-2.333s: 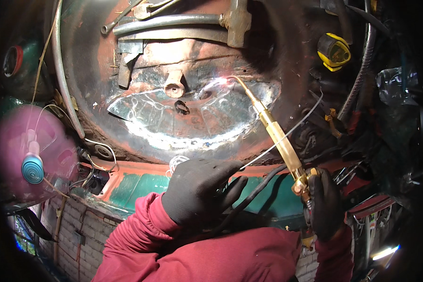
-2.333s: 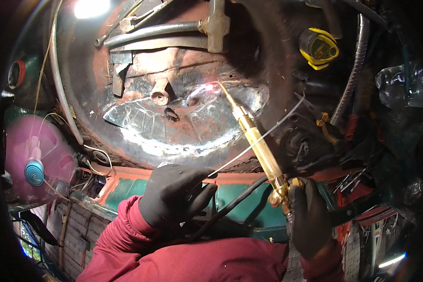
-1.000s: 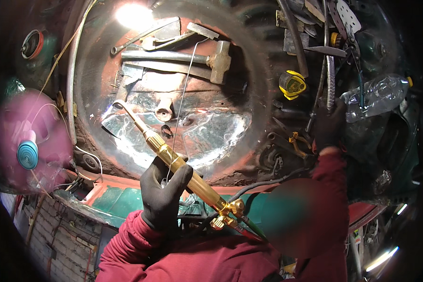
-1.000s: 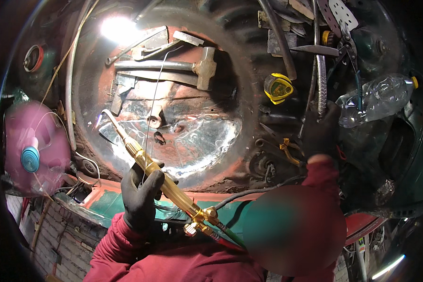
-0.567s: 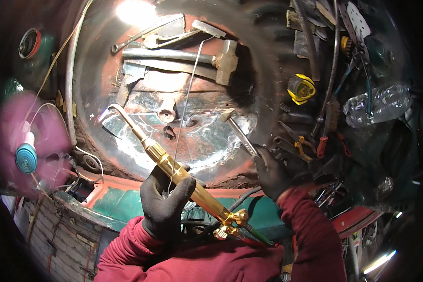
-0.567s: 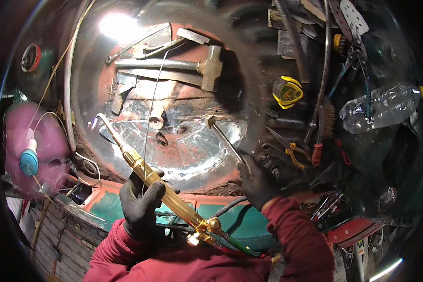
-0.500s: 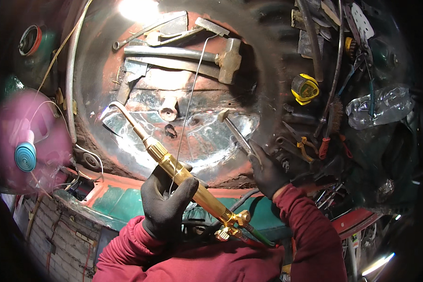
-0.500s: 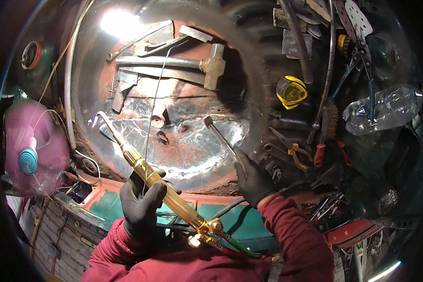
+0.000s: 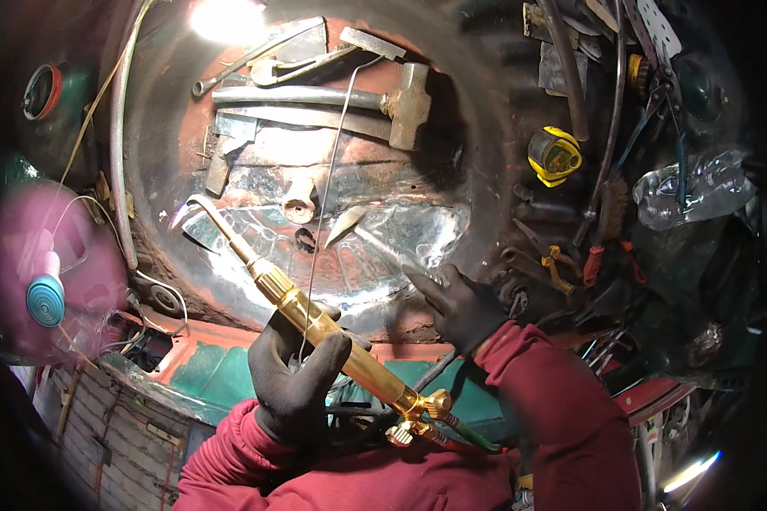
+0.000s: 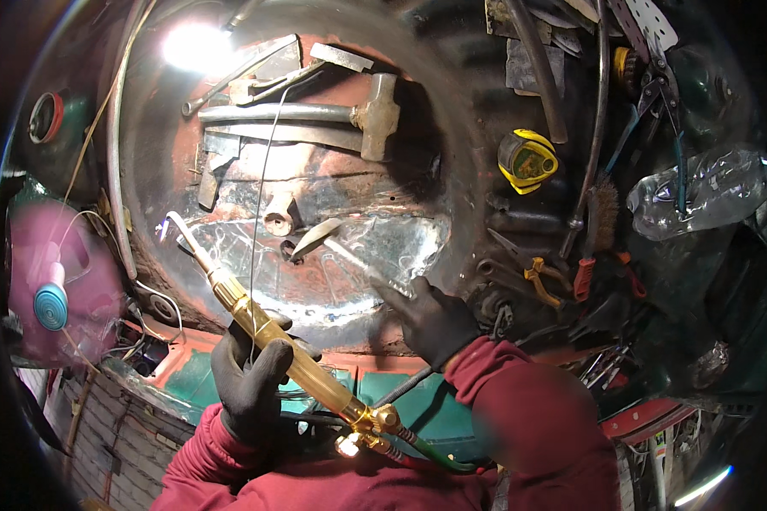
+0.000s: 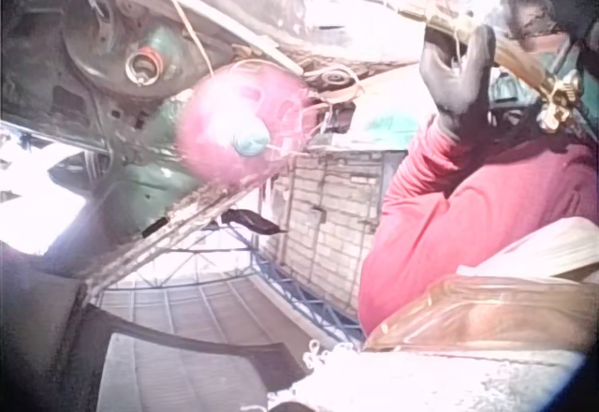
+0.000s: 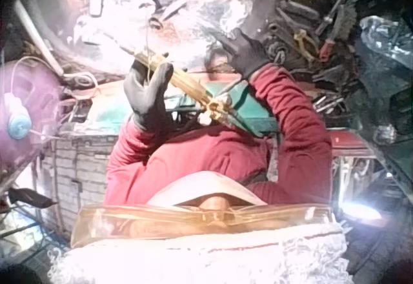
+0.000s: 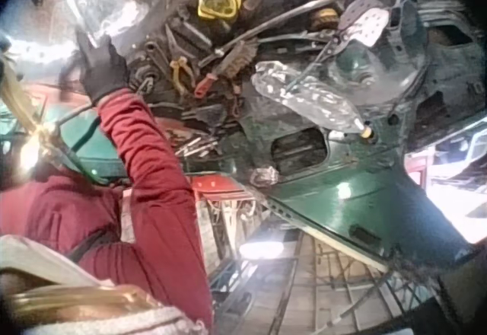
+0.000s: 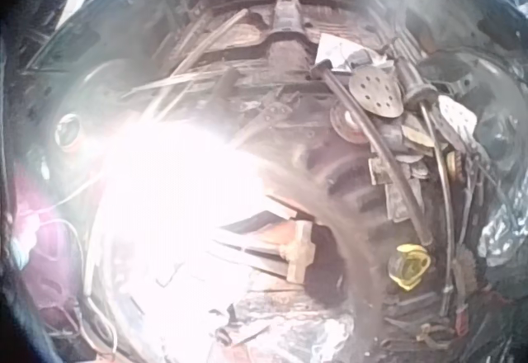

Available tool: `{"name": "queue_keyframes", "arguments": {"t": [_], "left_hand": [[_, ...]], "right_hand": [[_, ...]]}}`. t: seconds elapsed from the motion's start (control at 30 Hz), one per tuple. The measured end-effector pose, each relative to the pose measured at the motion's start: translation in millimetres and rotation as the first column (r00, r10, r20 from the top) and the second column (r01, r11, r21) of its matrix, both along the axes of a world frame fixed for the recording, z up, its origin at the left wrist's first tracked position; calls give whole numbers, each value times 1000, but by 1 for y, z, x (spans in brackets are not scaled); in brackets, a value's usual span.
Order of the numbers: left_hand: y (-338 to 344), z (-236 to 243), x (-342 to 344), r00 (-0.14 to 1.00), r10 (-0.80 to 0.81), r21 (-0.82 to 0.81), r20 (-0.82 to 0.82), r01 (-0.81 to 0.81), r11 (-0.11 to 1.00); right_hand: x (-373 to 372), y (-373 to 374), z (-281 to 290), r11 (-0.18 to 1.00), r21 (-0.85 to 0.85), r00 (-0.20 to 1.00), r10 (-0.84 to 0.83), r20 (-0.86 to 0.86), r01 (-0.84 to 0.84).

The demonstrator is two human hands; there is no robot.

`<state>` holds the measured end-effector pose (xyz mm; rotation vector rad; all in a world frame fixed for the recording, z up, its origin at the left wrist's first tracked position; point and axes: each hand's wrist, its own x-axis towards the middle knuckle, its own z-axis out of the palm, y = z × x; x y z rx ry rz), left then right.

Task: The person uses a welding torch to apply heat and filler rod to a circular metal surface, creating weld beads. They repeatedly heat the area, add filler material, and scrape the weld with a chisel to clean the surface.

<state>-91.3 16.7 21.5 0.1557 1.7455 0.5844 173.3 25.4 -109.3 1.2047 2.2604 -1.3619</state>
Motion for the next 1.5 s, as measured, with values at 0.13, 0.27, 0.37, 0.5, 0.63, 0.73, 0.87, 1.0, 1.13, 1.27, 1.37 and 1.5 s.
{"name": "queue_keyframes", "arguments": {"t": [0.13, 0.27, 0.37, 0.5, 0.63, 0.73, 0.87, 1.0, 1.13, 1.27, 1.37, 1.5], "left_hand": [[0, 0, -2, 999, -41, -9, -6, 41, 999], [6, 2, 1, 1000, 11, -3, 24, -11, 1000], [3, 4, -3, 997, 32, -14, 69, -31, 999], [-9, -5, -5, 1000, -24, 35, 19, 23, 999], [5, 5, 2, 998, 50, 22, 47, -51, 998], [10, 6, 1, 995, 58, -36, 86, -55, 998], [6, 2, -2, 992, 70, 26, 103, -73, 997], [-1, 4, -1, 995, 70, 17, 75, -72, 997], [-5, 1, -5, 995, 23, 20, 99, -25, 1000], [5, 9, 0, 992, 80, -8, 95, -80, 997], [10, 7, -1, 989, 87, -21, 123, -85, 996], [2, 2, -1, 994, 49, 17, 100, -51, 999]], "right_hand": [[5, -3, -18, 1000, -24, 993, -13, 119, 16], [-11, 15, 10, 997, -65, 986, 42, 159, -32], [-11, 15, 8, 997, -69, 997, 42, 59, -38], [-17, 14, -3, 988, -147, 942, 85, 324, -39], [-15, 16, 25, 989, -31, 989, 146, 21, -145], [-10, 10, -15, 999, 14, 990, 46, 130, -49], [-20, 26, 1, 997, -73, 977, 43, 209, -28], [-12, 13, 6, 977, 154, 983, 163, -83, -149], [-18, 23, -1, 985, -145, 931, 135, 338, -90], [-19, 27, 15, 993, -26, 993, 114, -25, -115], [-11, 22, -8, 993, -85, 973, 99, 209, -83], [-18, 30, 14, 993, 36, 990, 112, 80, -115]]}}
